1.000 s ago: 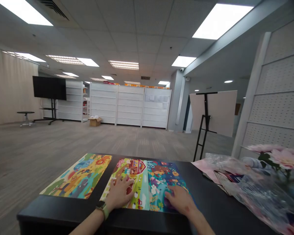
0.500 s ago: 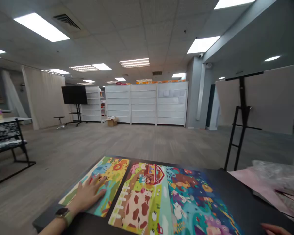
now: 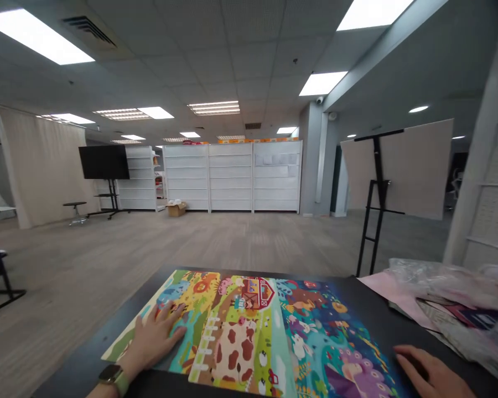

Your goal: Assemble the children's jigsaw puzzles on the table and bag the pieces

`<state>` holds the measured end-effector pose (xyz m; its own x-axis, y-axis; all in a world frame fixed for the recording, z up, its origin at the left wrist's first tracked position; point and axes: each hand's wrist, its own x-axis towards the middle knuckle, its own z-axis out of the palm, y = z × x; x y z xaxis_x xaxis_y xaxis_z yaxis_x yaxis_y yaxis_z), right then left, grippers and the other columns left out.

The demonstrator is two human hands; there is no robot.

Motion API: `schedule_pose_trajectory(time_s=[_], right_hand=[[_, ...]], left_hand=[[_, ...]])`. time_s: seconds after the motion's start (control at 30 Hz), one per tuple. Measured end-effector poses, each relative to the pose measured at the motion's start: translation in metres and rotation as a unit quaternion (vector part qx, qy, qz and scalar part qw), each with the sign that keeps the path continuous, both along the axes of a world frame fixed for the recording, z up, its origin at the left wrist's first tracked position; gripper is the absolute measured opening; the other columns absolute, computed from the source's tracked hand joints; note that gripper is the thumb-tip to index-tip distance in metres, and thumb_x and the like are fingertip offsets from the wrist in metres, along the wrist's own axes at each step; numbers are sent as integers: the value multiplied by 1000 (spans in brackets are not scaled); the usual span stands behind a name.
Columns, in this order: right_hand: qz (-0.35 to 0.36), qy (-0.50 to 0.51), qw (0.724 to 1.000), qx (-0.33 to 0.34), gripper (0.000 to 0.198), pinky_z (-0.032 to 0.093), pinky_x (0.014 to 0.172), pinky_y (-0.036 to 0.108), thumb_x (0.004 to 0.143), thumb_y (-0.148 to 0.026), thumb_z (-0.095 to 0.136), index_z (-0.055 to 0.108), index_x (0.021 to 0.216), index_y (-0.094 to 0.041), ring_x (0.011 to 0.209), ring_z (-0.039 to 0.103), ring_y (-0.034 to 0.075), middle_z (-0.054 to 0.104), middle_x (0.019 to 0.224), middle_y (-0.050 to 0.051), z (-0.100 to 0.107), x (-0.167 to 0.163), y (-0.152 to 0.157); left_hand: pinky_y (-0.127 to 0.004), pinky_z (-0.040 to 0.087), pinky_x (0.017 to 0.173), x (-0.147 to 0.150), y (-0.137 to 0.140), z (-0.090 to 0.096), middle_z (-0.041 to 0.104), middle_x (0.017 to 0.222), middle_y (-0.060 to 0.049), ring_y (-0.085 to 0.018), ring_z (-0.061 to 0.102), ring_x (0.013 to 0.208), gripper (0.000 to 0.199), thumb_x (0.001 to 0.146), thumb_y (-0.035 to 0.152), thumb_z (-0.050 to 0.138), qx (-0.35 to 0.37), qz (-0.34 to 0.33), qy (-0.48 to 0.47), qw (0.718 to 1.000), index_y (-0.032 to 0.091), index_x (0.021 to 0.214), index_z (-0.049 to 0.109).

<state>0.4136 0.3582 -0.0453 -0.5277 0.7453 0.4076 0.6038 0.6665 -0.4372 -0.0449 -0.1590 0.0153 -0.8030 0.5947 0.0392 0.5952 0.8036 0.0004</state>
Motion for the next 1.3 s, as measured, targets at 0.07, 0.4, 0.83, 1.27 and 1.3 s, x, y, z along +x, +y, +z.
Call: schedule_pose_trajectory(time_s=[0.07,0.4,0.83,1.27,1.3], right_hand=[[33,-32,998,-37,44,51,98,41,77,-63,50,76,95,-33,108,68,32,76,113,12,21,-1,-19],[-29,-185,982,16,59,42,100,41,88,-63,49,68,126,-22,120,56,34,64,132,14,77,-7,-93],[-19,-261,964,-46,84,10,117,63,85,-81,36,36,155,-35,151,23,43,33,164,12,76,-58,-130],[1,-280,958,-64,88,4,116,64,84,-86,32,27,157,-37,152,14,44,24,168,12,75,-67,-120],[2,-282,958,-61,88,5,116,65,84,-85,32,28,157,-37,152,15,44,24,167,12,74,-68,-118]], left_hand=[[-76,18,107,8,14,-6,33,164,-5,-48,26,148,66,93,69,33,9,-11,5,1000,42,152,39],[-75,16,111,55,59,5,38,161,-9,-46,24,149,75,89,76,38,48,-115,-33,992,33,149,49],[-74,8,114,83,83,2,36,162,-8,-46,21,150,95,77,95,33,42,-169,-49,984,38,153,38],[-78,6,112,104,78,8,33,163,-12,-47,21,150,90,86,86,30,38,-162,-36,985,29,155,37],[-78,6,111,106,77,9,33,163,-12,-47,21,150,90,86,86,29,42,-161,-40,985,29,155,38]])
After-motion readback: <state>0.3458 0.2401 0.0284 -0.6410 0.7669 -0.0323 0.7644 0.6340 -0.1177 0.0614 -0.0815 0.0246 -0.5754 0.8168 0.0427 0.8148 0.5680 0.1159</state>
